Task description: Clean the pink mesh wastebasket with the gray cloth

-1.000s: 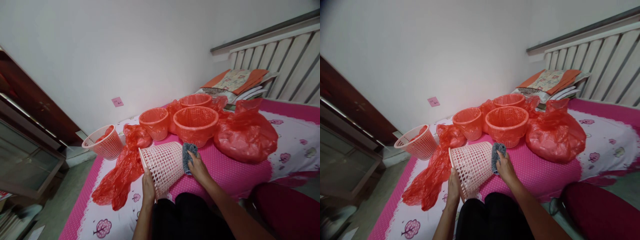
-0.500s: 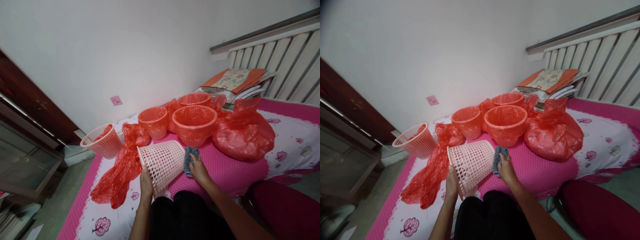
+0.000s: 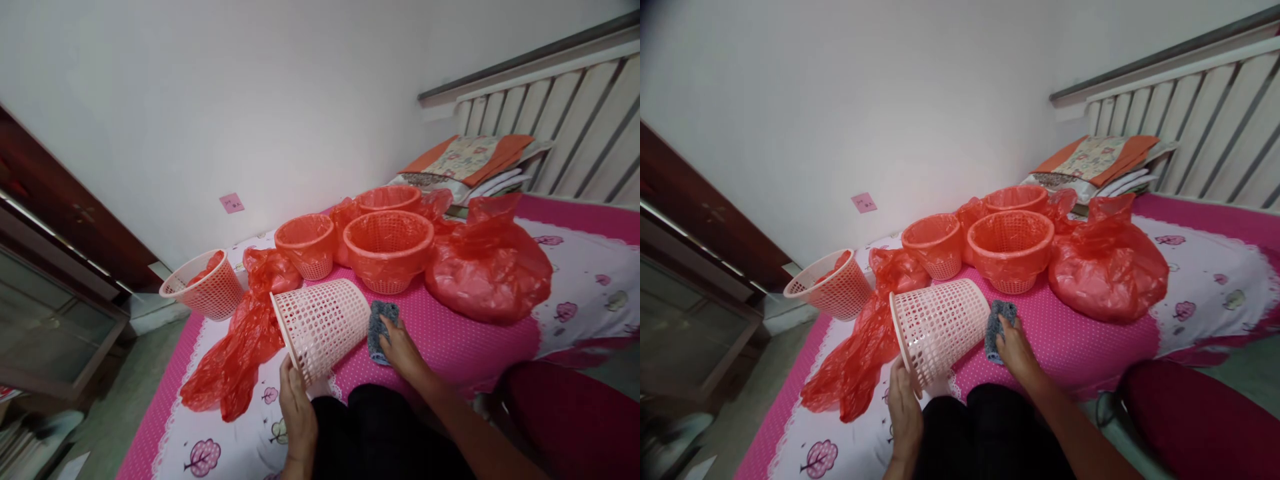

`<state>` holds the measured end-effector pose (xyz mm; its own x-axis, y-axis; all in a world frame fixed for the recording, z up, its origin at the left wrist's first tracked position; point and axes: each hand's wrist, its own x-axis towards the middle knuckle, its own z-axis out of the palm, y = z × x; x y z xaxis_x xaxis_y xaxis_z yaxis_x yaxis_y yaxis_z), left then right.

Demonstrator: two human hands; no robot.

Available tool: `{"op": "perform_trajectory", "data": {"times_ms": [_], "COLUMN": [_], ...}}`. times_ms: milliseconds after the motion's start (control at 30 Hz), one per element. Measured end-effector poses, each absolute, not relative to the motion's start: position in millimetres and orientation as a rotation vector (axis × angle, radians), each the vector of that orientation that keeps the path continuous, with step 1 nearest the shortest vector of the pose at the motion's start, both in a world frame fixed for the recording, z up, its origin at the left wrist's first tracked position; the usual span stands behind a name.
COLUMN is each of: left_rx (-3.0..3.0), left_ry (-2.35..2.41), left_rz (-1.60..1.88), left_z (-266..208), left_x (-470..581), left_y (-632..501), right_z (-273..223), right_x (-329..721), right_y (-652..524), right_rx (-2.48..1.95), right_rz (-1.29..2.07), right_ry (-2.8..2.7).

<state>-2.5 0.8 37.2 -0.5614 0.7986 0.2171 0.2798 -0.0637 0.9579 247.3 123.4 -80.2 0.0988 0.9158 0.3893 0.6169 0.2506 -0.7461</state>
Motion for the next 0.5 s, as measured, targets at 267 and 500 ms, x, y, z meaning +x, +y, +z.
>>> {"op": "perform_trajectory", "data": {"times_ms": [267, 500], "left_rx": [1.060, 1.022], "left_ry": [1.731, 1.600], "left_rz": [1.603, 1.627], "left_z": [29, 43], "left_x": [-9, 5], "left_y": [7, 10], "right_z": [-37, 41], "right_x": [247, 225], "right_y": [110, 81], "right_rx": [-1.433, -1.227], "right_rz": [0.436, 0.364], "right_ry": [-1.567, -1.560]}}
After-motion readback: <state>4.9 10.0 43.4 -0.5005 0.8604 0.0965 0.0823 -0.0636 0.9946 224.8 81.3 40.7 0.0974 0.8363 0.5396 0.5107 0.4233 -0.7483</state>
